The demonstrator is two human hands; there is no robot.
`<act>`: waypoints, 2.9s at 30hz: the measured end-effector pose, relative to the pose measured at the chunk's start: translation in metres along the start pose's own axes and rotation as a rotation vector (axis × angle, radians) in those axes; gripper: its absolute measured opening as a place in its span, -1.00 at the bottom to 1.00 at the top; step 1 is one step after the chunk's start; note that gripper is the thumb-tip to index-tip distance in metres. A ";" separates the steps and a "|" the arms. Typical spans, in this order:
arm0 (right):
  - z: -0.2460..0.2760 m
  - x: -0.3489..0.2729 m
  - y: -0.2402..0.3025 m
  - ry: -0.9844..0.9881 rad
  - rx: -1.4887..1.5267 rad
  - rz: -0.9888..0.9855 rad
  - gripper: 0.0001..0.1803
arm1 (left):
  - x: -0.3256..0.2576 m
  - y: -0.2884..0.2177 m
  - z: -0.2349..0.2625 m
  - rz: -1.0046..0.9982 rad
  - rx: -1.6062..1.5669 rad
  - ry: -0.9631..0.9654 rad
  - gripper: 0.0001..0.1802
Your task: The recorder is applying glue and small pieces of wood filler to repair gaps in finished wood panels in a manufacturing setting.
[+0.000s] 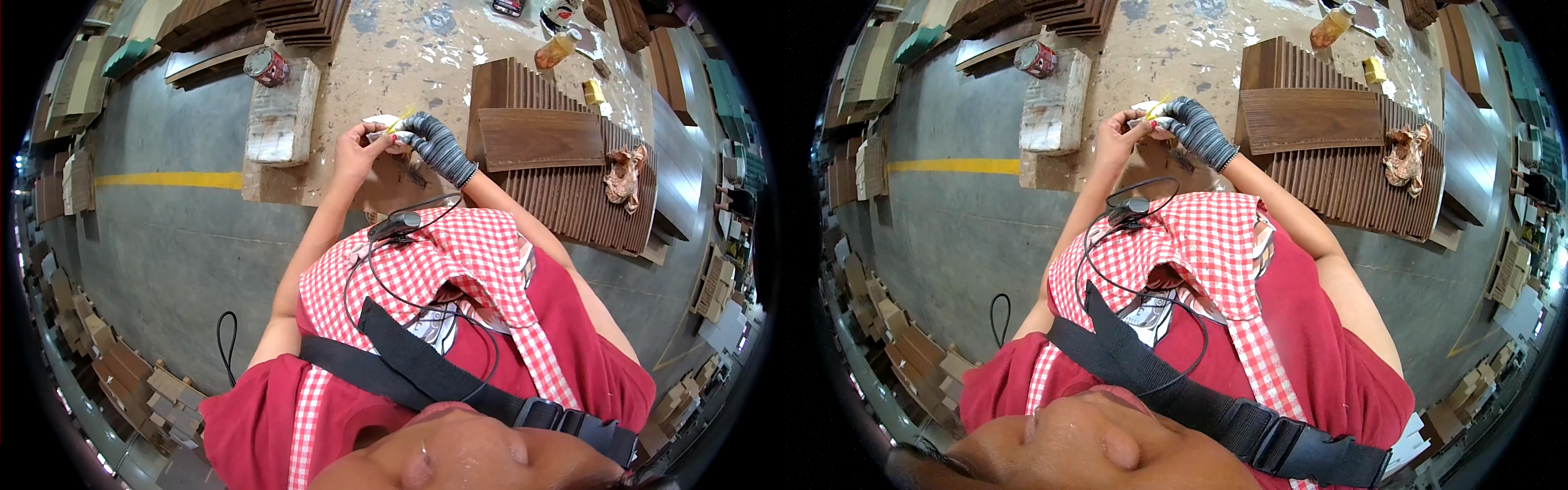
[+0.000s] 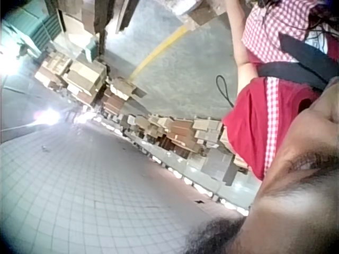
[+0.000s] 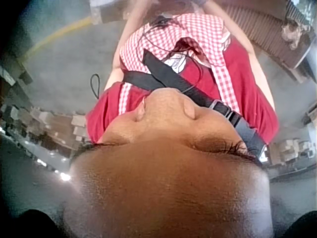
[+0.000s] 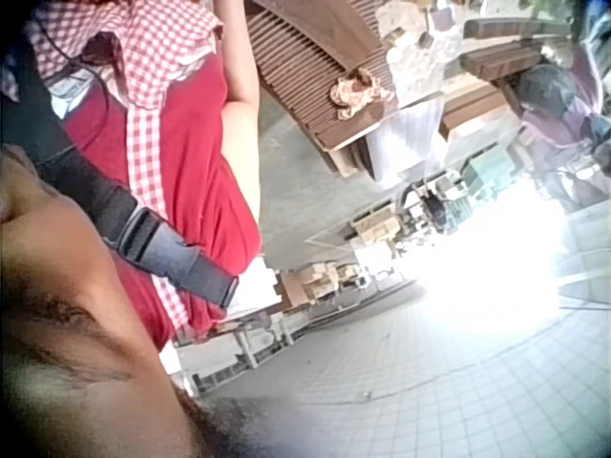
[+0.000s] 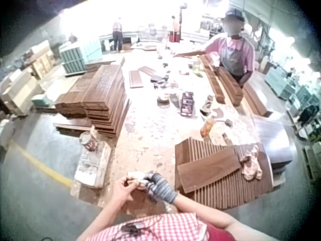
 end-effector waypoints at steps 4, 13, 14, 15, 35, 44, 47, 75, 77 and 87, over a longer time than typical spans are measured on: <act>-0.003 0.000 -0.010 0.042 -0.110 -0.141 -0.76 | 0.001 0.010 0.018 0.091 0.105 0.000 -0.73; -0.007 -0.010 -0.007 -0.009 -0.060 -0.297 -0.69 | -0.003 0.020 0.024 0.161 0.021 0.040 -0.69; -0.007 -0.010 -0.009 -0.010 -0.049 -0.311 -0.68 | -0.005 0.015 0.023 0.106 0.122 0.020 -0.68; -0.008 -0.009 -0.007 -0.007 -0.038 -0.324 -0.68 | -0.006 0.009 0.022 0.050 0.222 -0.003 -0.67; -0.010 0.006 0.008 0.047 -0.034 -0.088 -0.80 | -0.010 0.013 0.024 0.039 -0.062 -0.101 -0.69; 0.004 0.003 -0.006 -0.101 0.007 -0.069 -0.79 | -0.001 -0.003 0.005 -0.077 0.094 -0.083 -0.71; 0.009 -0.001 0.007 -0.198 -0.060 -0.053 -0.77 | -0.007 0.002 0.007 -0.075 0.047 -0.130 -0.71; -0.001 0.007 -0.020 0.136 -0.059 -0.388 -0.63 | -0.021 -0.028 0.008 -0.160 0.253 -0.130 -0.64; -0.001 0.008 -0.011 0.161 -0.262 -0.353 -0.63 | -0.019 -0.023 0.010 -0.151 0.281 -0.124 -0.63; -0.014 0.001 0.012 0.137 -0.532 0.014 -0.73 | -0.018 -0.004 0.009 -0.103 0.075 -0.107 -0.64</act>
Point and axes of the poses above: each hand's wrist, its own x-axis towards the middle knuckle, its own z-axis out of the back of the hand, y = z × x, the point moved 8 cm from there along x, towards the middle knuckle, and after that the axes turned 10 degrees about -y, right-handed, at the moved point
